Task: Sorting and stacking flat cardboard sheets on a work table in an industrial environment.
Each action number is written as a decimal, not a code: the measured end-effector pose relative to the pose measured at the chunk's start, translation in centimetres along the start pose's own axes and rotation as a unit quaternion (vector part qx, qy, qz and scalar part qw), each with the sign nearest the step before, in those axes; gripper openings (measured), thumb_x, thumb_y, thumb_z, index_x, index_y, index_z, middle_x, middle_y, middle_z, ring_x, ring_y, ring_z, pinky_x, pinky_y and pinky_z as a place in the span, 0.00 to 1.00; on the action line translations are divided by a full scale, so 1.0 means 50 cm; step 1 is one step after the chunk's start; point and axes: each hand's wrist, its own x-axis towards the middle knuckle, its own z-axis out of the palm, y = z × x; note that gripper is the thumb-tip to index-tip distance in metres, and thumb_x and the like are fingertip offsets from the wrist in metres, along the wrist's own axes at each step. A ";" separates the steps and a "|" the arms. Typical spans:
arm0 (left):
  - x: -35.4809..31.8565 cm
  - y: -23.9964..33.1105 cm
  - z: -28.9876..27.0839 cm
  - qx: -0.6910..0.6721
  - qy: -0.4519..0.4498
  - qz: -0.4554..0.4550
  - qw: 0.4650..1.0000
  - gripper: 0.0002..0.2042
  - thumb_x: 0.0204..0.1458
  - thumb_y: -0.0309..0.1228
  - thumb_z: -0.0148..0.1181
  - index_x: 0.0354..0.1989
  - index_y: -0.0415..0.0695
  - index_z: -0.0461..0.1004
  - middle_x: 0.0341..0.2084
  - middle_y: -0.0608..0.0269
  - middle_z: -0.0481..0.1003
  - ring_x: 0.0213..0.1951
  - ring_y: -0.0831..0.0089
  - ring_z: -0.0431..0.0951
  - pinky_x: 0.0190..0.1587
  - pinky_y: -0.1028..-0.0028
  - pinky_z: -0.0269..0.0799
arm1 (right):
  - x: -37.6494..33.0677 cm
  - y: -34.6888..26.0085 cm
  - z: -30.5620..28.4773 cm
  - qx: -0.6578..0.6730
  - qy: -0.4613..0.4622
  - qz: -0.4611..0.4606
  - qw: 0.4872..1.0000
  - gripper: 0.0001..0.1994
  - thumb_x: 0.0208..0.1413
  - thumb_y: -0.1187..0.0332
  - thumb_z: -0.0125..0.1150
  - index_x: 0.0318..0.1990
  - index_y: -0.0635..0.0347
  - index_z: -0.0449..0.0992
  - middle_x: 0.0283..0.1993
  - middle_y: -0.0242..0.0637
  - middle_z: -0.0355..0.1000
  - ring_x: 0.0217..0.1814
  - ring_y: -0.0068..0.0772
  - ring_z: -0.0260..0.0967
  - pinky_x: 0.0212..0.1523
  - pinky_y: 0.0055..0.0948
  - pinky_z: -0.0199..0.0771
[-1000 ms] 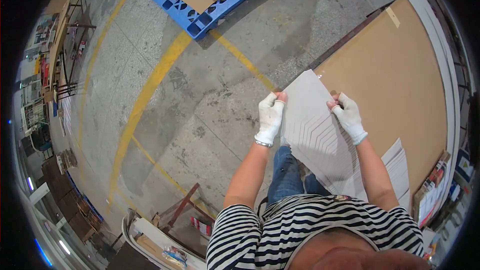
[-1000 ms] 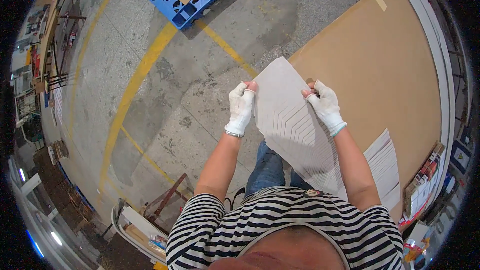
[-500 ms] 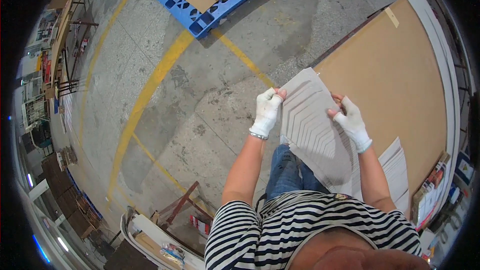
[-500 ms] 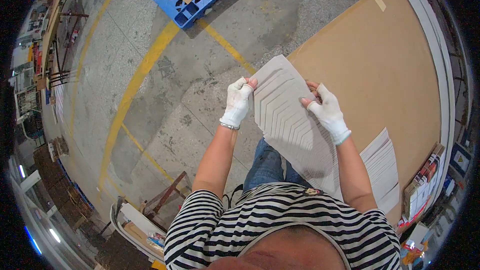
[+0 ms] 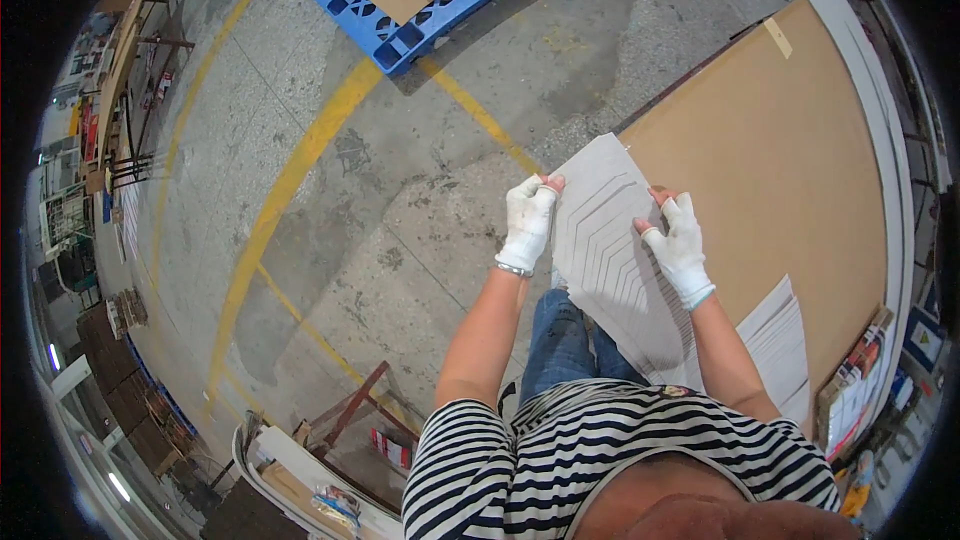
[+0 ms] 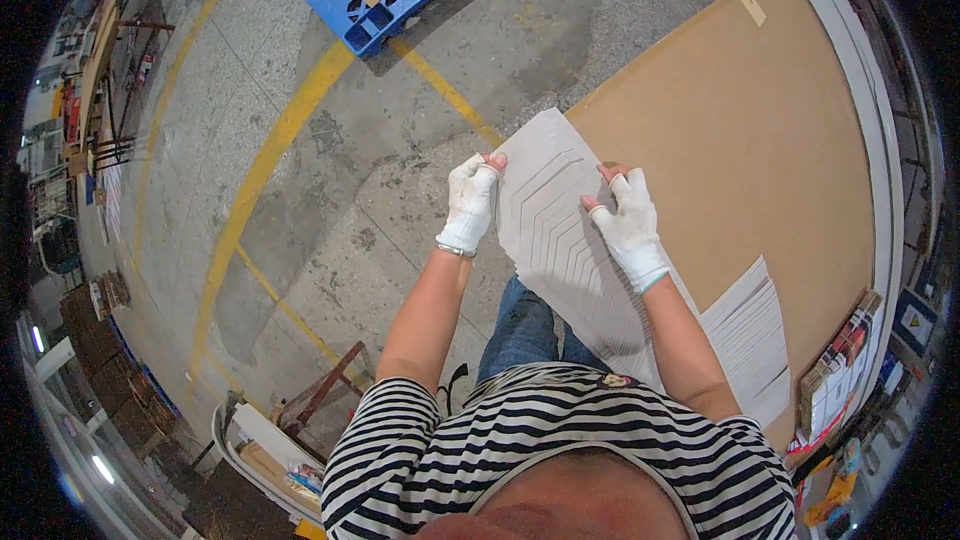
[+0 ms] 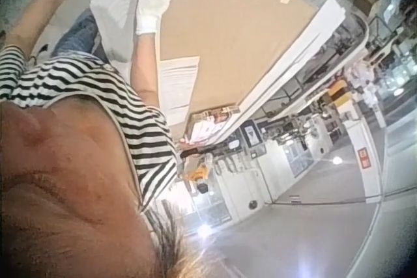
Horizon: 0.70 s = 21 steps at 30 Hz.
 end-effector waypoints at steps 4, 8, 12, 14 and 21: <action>0.001 -0.007 -0.001 -0.003 0.011 0.009 1.000 0.08 0.49 0.33 0.63 0.24 0.42 0.74 0.19 0.79 0.66 0.24 0.87 0.61 0.26 0.81 0.56 | -0.007 -0.014 0.001 -0.040 -0.003 0.005 0.999 0.28 0.44 0.61 0.65 0.55 0.57 0.69 0.47 0.42 0.63 0.49 0.44 0.65 0.47 0.38 0.69; -0.005 0.005 0.004 0.007 -0.001 0.020 1.000 0.09 0.49 0.34 0.63 0.25 0.42 0.75 0.20 0.78 0.67 0.25 0.87 0.61 0.27 0.82 0.57 | -0.006 -0.013 0.001 -0.054 -0.001 -0.006 0.999 0.27 0.44 0.61 0.65 0.55 0.56 0.69 0.46 0.42 0.63 0.49 0.44 0.65 0.46 0.38 0.69; -0.006 0.009 0.001 0.017 -0.008 0.024 1.000 0.09 0.49 0.34 0.63 0.26 0.41 0.75 0.20 0.78 0.67 0.26 0.87 0.61 0.28 0.82 0.57 | -0.001 -0.010 -0.003 -0.034 0.014 -0.046 0.998 0.27 0.43 0.64 0.66 0.54 0.58 0.69 0.40 0.41 0.63 0.42 0.41 0.66 0.42 0.32 0.68; 0.000 -0.003 -0.007 0.008 -0.007 0.015 1.000 0.10 0.49 0.34 0.63 0.26 0.41 0.74 0.20 0.77 0.68 0.26 0.87 0.62 0.28 0.82 0.58 | 0.004 -0.011 -0.007 -0.016 0.010 -0.043 0.999 0.26 0.43 0.64 0.66 0.53 0.58 0.70 0.39 0.41 0.63 0.40 0.39 0.66 0.40 0.31 0.68; 0.004 -0.011 -0.007 -0.023 -0.006 0.003 1.000 0.10 0.49 0.35 0.62 0.26 0.40 0.75 0.20 0.76 0.69 0.26 0.86 0.63 0.28 0.81 0.59 | 0.030 0.002 -0.051 0.195 -0.130 0.069 0.970 0.16 0.45 0.69 0.65 0.42 0.62 0.72 0.33 0.32 0.60 0.36 0.27 0.62 0.38 0.27 0.66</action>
